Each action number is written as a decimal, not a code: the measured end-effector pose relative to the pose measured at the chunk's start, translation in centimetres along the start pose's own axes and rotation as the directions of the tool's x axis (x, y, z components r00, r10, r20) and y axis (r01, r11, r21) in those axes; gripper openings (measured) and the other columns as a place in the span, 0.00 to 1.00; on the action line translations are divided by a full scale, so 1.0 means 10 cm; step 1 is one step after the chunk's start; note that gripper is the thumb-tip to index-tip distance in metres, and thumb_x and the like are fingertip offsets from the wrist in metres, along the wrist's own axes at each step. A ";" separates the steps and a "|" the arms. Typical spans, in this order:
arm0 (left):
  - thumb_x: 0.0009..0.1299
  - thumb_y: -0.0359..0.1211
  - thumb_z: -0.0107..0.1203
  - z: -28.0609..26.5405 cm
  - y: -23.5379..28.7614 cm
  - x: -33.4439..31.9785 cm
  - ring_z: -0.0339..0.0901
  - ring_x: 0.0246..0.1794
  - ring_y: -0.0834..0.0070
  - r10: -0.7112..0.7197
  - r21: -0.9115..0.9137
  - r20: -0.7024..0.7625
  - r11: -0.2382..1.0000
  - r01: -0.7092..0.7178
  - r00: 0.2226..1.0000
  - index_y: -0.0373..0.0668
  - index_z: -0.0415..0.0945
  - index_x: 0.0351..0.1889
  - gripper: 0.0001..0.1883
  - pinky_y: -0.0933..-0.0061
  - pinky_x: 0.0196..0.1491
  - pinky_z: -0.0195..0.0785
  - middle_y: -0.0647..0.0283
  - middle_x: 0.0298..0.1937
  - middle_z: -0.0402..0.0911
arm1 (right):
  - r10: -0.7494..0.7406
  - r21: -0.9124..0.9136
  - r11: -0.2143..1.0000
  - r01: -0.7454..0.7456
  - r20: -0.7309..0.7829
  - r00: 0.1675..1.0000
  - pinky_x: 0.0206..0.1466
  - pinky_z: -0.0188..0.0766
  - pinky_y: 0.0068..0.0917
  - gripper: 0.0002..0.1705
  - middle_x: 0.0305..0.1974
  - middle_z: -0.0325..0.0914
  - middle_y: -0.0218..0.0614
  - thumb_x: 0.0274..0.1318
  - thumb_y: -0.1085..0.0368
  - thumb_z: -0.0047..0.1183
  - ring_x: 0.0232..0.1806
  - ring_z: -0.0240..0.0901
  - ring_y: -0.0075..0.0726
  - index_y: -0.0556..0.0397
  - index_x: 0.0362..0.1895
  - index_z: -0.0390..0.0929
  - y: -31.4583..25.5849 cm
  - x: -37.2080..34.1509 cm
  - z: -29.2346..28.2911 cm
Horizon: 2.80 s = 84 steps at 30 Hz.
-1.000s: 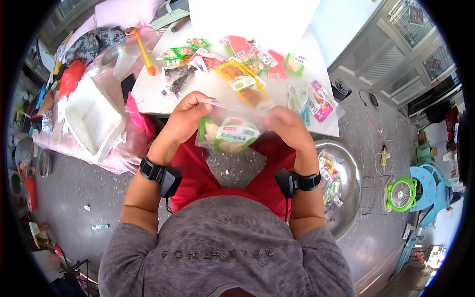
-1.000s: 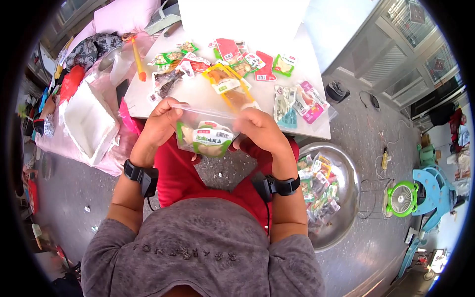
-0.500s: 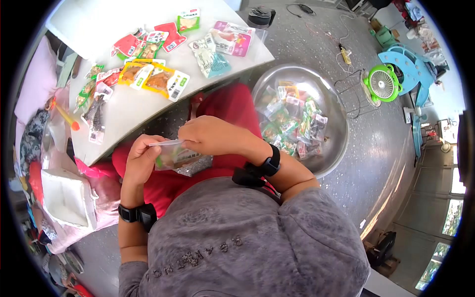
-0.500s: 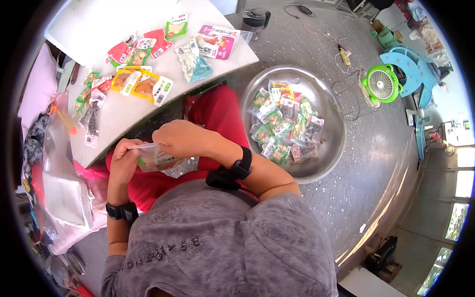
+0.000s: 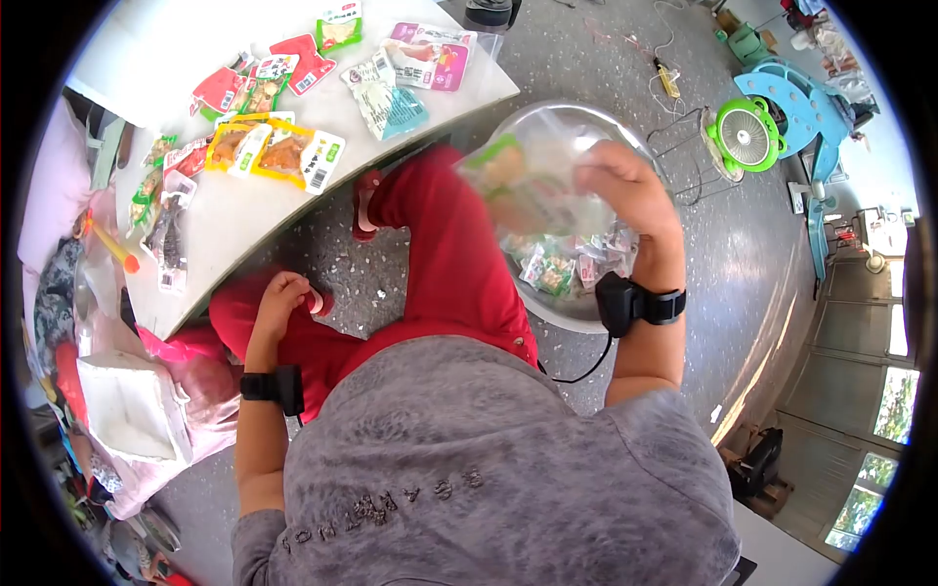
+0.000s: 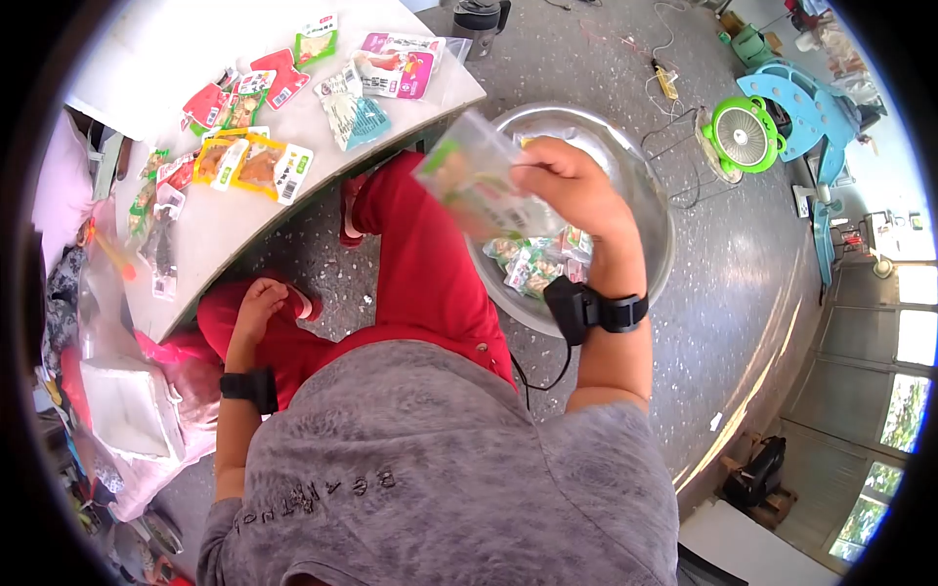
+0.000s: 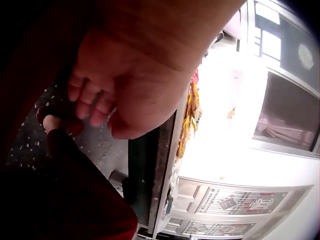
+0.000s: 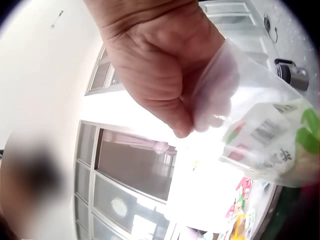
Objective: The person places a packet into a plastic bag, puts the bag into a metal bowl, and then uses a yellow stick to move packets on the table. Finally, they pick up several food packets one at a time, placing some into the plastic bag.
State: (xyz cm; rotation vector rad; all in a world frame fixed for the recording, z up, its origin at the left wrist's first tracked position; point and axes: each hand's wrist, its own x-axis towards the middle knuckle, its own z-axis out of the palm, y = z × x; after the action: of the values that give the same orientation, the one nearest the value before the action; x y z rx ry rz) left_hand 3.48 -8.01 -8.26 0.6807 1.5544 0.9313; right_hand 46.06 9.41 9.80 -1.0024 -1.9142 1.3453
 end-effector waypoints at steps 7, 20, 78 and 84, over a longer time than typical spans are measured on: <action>0.59 0.30 0.44 0.07 -0.07 0.03 0.65 0.26 0.82 0.026 0.147 0.032 0.989 -0.031 0.999 0.38 0.67 0.29 0.05 0.83 0.32 0.57 0.67 0.24 0.70 | 0.326 -0.132 0.925 -0.357 -0.209 0.922 0.27 0.59 0.16 0.04 0.19 0.66 0.26 0.45 0.69 0.46 0.23 0.62 0.17 0.56 0.24 0.70 0.91 -0.36 -0.27; 0.61 0.35 0.45 0.00 -0.15 0.07 0.64 0.30 0.85 0.016 0.182 0.099 0.983 -0.034 0.995 0.43 0.68 0.31 0.06 0.84 0.32 0.56 0.70 0.29 0.71 | 0.395 -0.484 0.519 -0.705 -0.596 0.699 0.34 0.64 0.40 0.11 0.26 0.72 0.49 0.42 0.61 0.42 0.31 0.69 0.52 0.56 0.24 0.71 2.87 -1.45 -0.42; 0.54 0.37 0.40 -3.32 -0.72 -1.86 0.63 0.50 0.53 0.184 0.234 -0.972 0.673 0.701 0.148 0.38 0.61 0.51 0.25 0.63 0.52 0.55 0.46 0.49 0.66 | -0.421 -0.834 0.489 0.255 0.031 0.907 0.51 0.51 0.45 0.09 0.38 0.71 0.32 0.36 0.66 0.48 0.51 0.57 0.48 0.51 0.28 0.72 1.25 0.66 1.90; 0.55 0.40 0.43 -3.27 -0.77 -1.93 0.67 0.44 0.53 0.186 0.357 -0.926 0.713 0.603 0.329 0.38 0.70 0.39 0.18 0.62 0.45 0.60 0.45 0.40 0.71 | -0.416 -0.836 0.485 0.257 0.038 0.909 0.50 0.51 0.46 0.08 0.38 0.70 0.31 0.37 0.66 0.48 0.51 0.57 0.46 0.50 0.28 0.72 1.19 0.66 1.92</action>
State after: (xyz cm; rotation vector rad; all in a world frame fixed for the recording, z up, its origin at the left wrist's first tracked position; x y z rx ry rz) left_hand -24.36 -34.50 -3.41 0.3012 3.0953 0.4450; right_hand 29.95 7.72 -7.25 -0.9937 -2.4731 0.0190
